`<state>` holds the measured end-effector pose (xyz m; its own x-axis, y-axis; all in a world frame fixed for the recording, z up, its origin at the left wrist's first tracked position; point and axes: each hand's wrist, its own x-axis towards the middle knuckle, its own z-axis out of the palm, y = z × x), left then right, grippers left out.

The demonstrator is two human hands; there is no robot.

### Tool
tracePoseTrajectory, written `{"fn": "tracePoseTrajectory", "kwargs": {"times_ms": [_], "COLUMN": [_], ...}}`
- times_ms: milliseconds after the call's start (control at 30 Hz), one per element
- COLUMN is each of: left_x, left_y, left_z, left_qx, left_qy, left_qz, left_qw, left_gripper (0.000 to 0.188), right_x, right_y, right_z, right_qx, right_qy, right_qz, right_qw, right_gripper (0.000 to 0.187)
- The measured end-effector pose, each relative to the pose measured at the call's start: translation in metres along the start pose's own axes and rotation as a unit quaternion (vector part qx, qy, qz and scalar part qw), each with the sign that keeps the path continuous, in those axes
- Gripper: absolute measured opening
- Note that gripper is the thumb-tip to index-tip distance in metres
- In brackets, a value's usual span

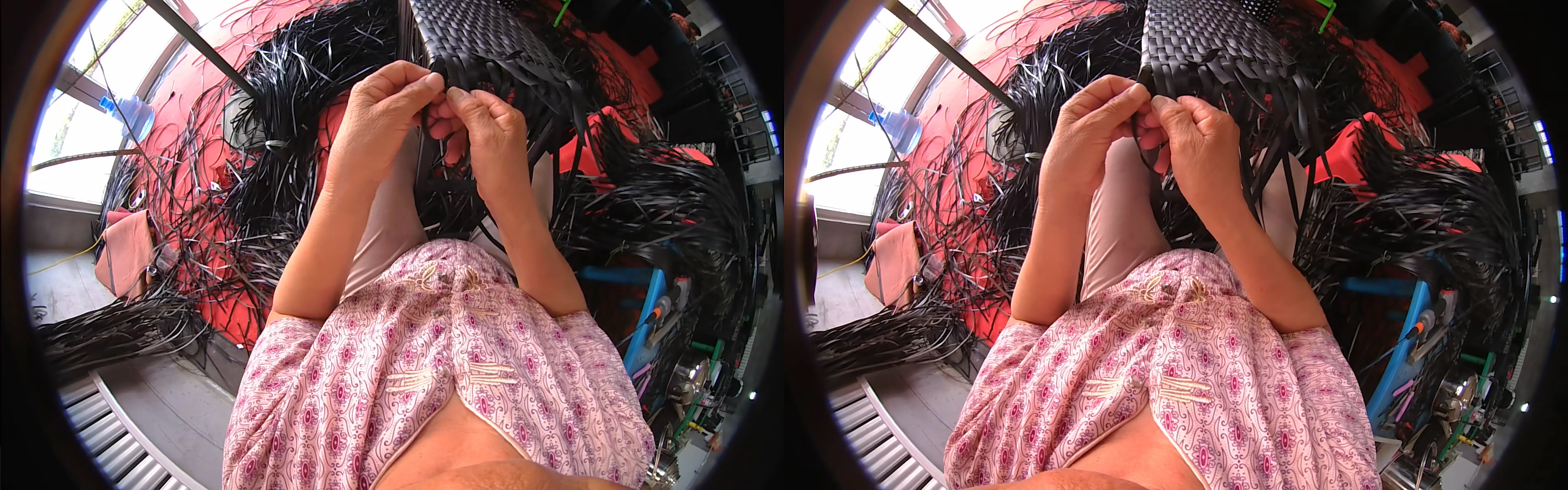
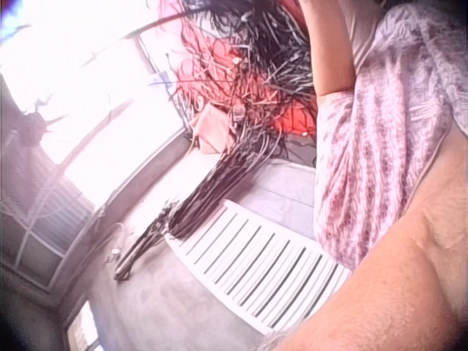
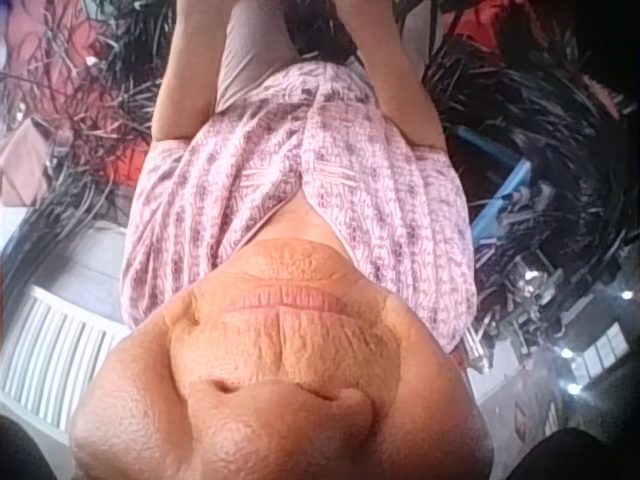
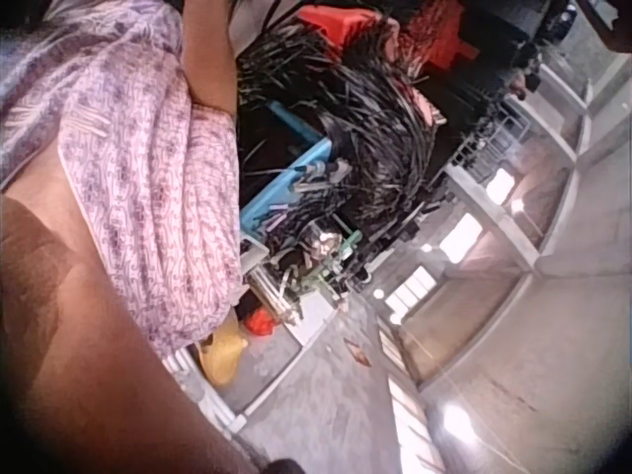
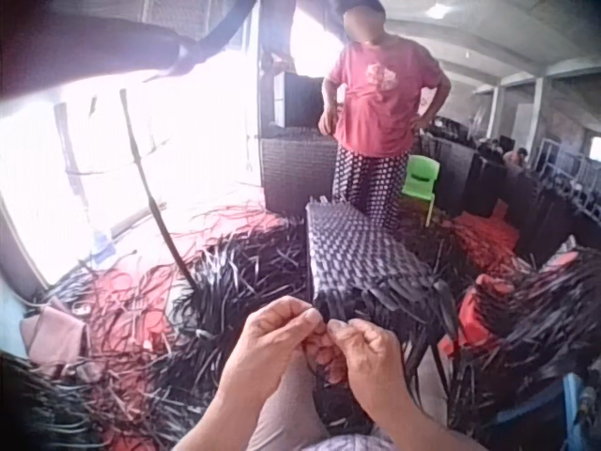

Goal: The person weaves black strips onto a furniture frame by hand, trims the ends with scissors, and secures them using a pneumatic stapler.

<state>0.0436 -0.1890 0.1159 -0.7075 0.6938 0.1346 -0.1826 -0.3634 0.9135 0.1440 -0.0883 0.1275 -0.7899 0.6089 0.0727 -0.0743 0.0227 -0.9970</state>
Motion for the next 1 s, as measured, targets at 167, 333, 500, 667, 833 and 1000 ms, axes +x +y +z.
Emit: {"fn": "tracePoseTrajectory", "kwargs": {"times_ms": [167, 333, 500, 667, 833, 1000], "left_x": [-0.004, 0.001, 0.004, 0.004, 0.003, 0.001], "left_y": [-0.005, -0.007, -0.016, -0.019, -0.015, -0.014], "left_z": [-0.005, 0.010, 0.006, 0.005, 0.011, 0.013], "left_qx": [0.089, 0.208, 0.266, 0.213, 0.137, 0.141], "left_qy": [0.045, 0.126, 0.119, 0.093, 0.085, 0.077], "left_qz": [0.004, 0.047, 0.032, -0.007, -0.011, -0.034], "left_qw": [0.995, 0.969, 0.956, 0.973, 0.987, 0.986], "left_gripper": [0.021, 0.047, 0.054, 0.055, 0.040, 0.019], "right_x": [-0.006, -0.009, -0.009, -0.011, -0.009, -0.006], "right_y": [0.024, 0.033, 0.048, 0.046, 0.050, 0.055], "right_z": [0.005, 0.010, 0.006, 0.002, 0.003, 0.002], "right_qx": [0.056, 0.101, 0.111, 0.109, 0.087, 0.052], "right_qy": [0.007, 0.000, -0.029, -0.050, -0.054, -0.058], "right_qz": [0.015, 0.019, 0.003, 0.015, -0.013, -0.053], "right_qw": [0.998, 0.995, 0.993, 0.993, 0.995, 0.996], "right_gripper": [0.030, 0.033, 0.035, 0.031, 0.031, 0.032]}}
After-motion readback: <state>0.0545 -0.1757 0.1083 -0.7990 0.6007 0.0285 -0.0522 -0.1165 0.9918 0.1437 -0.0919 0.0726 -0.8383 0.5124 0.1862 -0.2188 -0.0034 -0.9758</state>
